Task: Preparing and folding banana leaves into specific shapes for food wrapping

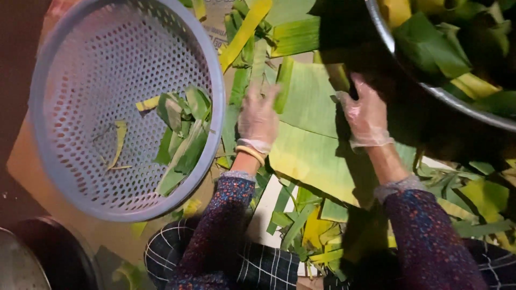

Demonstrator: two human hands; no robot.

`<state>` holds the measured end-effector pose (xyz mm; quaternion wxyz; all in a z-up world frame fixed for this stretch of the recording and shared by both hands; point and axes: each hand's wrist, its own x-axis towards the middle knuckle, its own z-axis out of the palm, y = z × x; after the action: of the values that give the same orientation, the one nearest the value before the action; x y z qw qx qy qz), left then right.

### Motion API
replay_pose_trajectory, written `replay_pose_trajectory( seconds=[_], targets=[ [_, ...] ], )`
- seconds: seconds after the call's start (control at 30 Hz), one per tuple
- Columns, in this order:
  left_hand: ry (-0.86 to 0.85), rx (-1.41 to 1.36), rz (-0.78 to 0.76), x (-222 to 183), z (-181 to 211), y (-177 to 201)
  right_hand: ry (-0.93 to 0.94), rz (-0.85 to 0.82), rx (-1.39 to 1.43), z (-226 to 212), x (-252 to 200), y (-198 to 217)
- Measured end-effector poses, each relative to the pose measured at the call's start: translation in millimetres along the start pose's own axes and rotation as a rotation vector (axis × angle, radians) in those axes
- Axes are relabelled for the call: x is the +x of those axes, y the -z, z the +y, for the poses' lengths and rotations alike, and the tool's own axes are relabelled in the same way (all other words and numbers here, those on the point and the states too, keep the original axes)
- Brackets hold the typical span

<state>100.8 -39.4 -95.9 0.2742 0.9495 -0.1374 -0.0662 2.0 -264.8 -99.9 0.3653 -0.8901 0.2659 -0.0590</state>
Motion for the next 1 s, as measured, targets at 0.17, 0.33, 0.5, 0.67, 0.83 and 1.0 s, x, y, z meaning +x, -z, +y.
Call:
replay_pose_trajectory(
  seconds=[0.17,0.33,0.5,0.67,0.83,1.0],
  targets=[
    [-0.005,-0.003,-0.284,-20.2,29.9,11.8,0.624,0.646,-0.899,-44.3,-4.2,-3.4],
    [-0.047,0.072,-0.351,-52.0,14.9,38.6,0.707,0.281,-0.487,-40.6,-52.2,-42.5],
    [-0.584,0.337,0.185,-17.4,9.5,39.5,0.638,0.124,-0.476,-34.4,-73.6,-35.9],
    [-1.083,0.827,-0.37,28.2,4.6,20.4,0.63,-0.044,-0.441,-21.6,-77.5,-23.9],
    [-1.213,0.805,-0.166,-8.5,-13.1,84.5,0.566,-0.142,-0.414,-12.5,-75.0,-11.2],
    [-1.022,0.932,-0.539,-17.4,-5.2,62.4,0.631,-0.108,-0.371,0.3,-67.5,-11.8]
  ],
)
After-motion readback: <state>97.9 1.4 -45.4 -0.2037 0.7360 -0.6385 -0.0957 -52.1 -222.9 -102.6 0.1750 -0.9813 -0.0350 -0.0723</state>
